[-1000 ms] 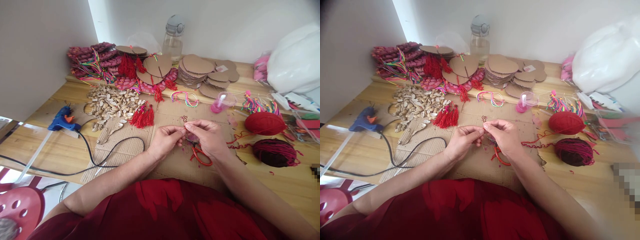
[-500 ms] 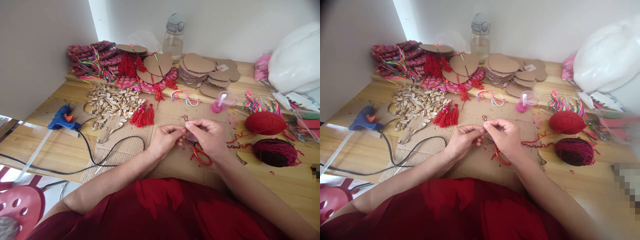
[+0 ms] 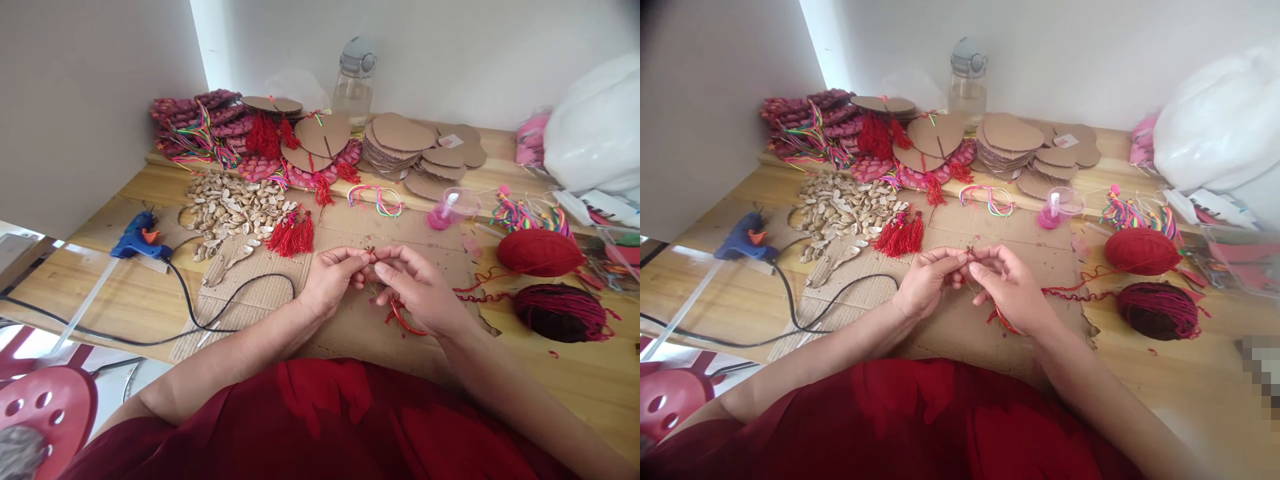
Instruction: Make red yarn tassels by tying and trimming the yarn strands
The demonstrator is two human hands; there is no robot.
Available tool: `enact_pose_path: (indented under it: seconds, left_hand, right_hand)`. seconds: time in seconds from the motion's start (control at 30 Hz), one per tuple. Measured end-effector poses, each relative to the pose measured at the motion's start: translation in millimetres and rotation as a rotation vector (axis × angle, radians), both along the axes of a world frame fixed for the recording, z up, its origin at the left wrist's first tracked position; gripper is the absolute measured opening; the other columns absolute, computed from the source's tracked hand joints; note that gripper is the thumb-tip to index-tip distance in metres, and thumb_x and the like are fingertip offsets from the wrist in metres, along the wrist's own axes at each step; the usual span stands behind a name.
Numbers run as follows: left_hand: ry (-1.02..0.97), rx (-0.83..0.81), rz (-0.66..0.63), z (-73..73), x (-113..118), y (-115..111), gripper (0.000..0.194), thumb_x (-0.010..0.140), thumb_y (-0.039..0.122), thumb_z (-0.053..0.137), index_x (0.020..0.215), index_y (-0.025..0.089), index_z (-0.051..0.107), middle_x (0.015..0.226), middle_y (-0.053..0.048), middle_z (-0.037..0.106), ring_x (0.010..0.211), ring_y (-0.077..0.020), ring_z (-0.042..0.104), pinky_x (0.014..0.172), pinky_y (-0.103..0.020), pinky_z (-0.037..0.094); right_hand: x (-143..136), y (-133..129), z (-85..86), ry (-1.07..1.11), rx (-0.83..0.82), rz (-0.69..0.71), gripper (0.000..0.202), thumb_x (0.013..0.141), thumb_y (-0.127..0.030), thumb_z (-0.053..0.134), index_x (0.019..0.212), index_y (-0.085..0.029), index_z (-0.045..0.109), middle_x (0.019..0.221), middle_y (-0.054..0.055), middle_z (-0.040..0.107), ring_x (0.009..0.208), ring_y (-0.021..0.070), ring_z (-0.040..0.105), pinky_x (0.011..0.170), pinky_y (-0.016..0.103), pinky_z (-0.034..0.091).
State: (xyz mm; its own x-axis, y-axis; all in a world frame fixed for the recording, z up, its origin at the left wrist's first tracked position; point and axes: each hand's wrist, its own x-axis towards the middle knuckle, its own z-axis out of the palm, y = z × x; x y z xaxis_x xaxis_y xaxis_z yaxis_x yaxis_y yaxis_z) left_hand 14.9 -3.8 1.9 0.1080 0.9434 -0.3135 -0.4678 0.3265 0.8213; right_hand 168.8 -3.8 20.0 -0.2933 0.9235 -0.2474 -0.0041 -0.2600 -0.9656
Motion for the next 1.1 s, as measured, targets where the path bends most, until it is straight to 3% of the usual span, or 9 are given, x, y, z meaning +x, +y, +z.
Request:
enact_pose_path:
  seconds: [0.1,0.23,0.4,0.8,1.1]
  left_hand:
    - [-0.022,-0.026,0.005,-0.5,-1,1,0.018,0.072,0.026,0.075,0.078,0.009,0.071,0.063,-0.002,0.064,0.050,-0.0056,0.052,0.048,-0.018,0.043]
    - [-0.052,-0.041,0.022,-0.2,-1,1,0.018,0.073,0.025,0.075,0.080,0.009,0.070,0.065,-0.001,0.064,0.049,-0.0052,0.051,0.046,-0.017,0.042]
    - [-0.092,-0.046,-0.015,0.1,-1,1,0.018,0.074,0.025,0.075,0.082,0.010,0.068,0.069,-0.002,0.065,0.051,-0.0053,0.052,0.047,-0.017,0.042]
    - [-0.105,-0.031,-0.070,-2.4,-1,0,0.018,0.074,0.024,0.077,0.080,0.012,0.066,0.075,-0.001,0.065,0.058,-0.0057,0.055,0.055,-0.017,0.045]
    - [0.015,-0.032,-0.057,-2.6,-2,2,0.022,0.071,0.029,0.079,0.080,0.013,0.067,0.075,-0.001,0.067,0.053,-0.0051,0.053,0.048,-0.017,0.040]
  right_hand:
    - [3,-6,-1.5,-0.093,-0.043,0.083,0.036,0.080,-0.043,0.075,0.100,-0.020,0.055,0.095,0.006,0.069,0.075,0.0177,0.067,0.044,0.022,0.049]
    - [11,-7,-6.8,-0.296,0.018,0.123,0.026,0.087,-0.043,0.065,0.089,-0.018,0.060,0.064,-0.003,0.059,0.049,0.0091,0.050,0.043,0.022,0.037]
    - [16,-3,-11.0,-0.484,0.244,0.099,0.021,0.089,-0.038,0.061,0.088,-0.017,0.066,0.072,0.000,0.062,0.059,0.0115,0.051,0.055,0.026,0.038]
    - [23,3,-10.6,-0.627,0.361,0.067,0.015,0.090,-0.033,0.060,0.088,-0.020,0.068,0.073,0.000,0.066,0.060,0.0132,0.054,0.058,0.027,0.040]
    - [26,1,-2.6,-0.750,0.512,0.071,0.010,0.089,-0.027,0.062,0.087,-0.021,0.069,0.070,-0.001,0.067,0.060,0.0131,0.056,0.059,0.028,0.040]
